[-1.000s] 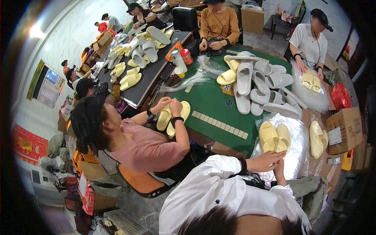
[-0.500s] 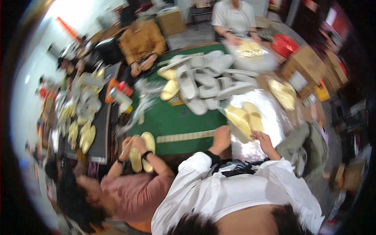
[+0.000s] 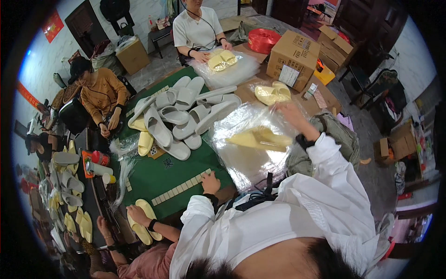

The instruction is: The person is inspecting, pairing, and packaging foam sandals into plastic bags for shipping.

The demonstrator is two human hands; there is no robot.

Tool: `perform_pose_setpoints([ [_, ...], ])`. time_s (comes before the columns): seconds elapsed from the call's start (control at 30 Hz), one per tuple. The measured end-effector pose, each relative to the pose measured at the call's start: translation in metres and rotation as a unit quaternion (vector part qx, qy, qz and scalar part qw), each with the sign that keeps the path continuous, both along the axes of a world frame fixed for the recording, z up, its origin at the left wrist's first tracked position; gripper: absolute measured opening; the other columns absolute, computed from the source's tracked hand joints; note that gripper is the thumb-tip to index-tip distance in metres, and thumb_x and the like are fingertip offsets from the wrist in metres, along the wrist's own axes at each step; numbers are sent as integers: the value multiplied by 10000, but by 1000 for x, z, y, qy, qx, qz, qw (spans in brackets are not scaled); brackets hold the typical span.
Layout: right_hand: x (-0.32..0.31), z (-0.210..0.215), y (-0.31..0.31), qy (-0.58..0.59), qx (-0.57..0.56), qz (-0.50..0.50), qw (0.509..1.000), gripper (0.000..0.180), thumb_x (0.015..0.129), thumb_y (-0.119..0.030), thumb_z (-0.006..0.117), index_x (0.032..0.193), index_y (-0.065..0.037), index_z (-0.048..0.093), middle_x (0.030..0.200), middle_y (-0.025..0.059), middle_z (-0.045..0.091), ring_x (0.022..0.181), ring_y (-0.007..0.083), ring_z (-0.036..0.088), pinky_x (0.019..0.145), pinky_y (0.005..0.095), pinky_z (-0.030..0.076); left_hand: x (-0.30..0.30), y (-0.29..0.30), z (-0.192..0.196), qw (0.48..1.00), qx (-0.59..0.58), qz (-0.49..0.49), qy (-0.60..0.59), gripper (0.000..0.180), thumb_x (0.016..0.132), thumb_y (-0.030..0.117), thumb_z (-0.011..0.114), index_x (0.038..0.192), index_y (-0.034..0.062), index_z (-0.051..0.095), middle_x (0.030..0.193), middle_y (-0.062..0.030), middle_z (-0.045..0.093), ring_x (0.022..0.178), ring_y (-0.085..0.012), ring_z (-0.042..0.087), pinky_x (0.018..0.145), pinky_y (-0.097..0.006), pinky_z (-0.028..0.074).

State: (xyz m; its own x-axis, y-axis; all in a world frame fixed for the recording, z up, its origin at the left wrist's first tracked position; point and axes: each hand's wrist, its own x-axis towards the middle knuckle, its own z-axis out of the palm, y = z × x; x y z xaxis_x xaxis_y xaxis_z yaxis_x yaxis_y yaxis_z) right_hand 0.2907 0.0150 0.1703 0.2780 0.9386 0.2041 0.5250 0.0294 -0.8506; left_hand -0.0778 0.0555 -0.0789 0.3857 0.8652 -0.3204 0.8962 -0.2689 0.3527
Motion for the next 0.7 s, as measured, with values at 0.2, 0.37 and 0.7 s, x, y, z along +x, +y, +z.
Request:
perform_pose_setpoints([
  [0.2, 53, 95, 54, 7, 78, -57, 995, 298, 875, -220, 439, 870, 27, 606, 834, 107, 616, 798, 171, 566, 738, 280, 413, -20, 4, -30, 997, 14, 22, -71, 393, 717, 199, 567, 1105, 139, 554, 1189, -219, 379, 1059, -412, 386, 899, -479, 349],
  [0.37, 95, 34, 75, -160, 120, -120, 972, 310, 876, -245, 450, 896, 29, 594, 868, 169, 608, 828, 302, 562, 768, 341, 416, -12, -16, -25, 992, 65, 41, -102, 455, 698, 142, 549, 1152, 131, 520, 1247, -187, 369, 1138, -408, 333, 922, -458, 355],
  [0.7, -47, -198, 0, -216, -132, -129, 959, 546, 733, -163, 595, 1217, -20, 386, 1294, 258, 276, 1146, 404, 353, 920, 439, 341, -25, -33, -15, 989, 35, 87, -114, 483, 693, 141, 555, 1171, 153, 493, 1321, -151, 312, 1196, -338, 325, 924, -444, 365],
])
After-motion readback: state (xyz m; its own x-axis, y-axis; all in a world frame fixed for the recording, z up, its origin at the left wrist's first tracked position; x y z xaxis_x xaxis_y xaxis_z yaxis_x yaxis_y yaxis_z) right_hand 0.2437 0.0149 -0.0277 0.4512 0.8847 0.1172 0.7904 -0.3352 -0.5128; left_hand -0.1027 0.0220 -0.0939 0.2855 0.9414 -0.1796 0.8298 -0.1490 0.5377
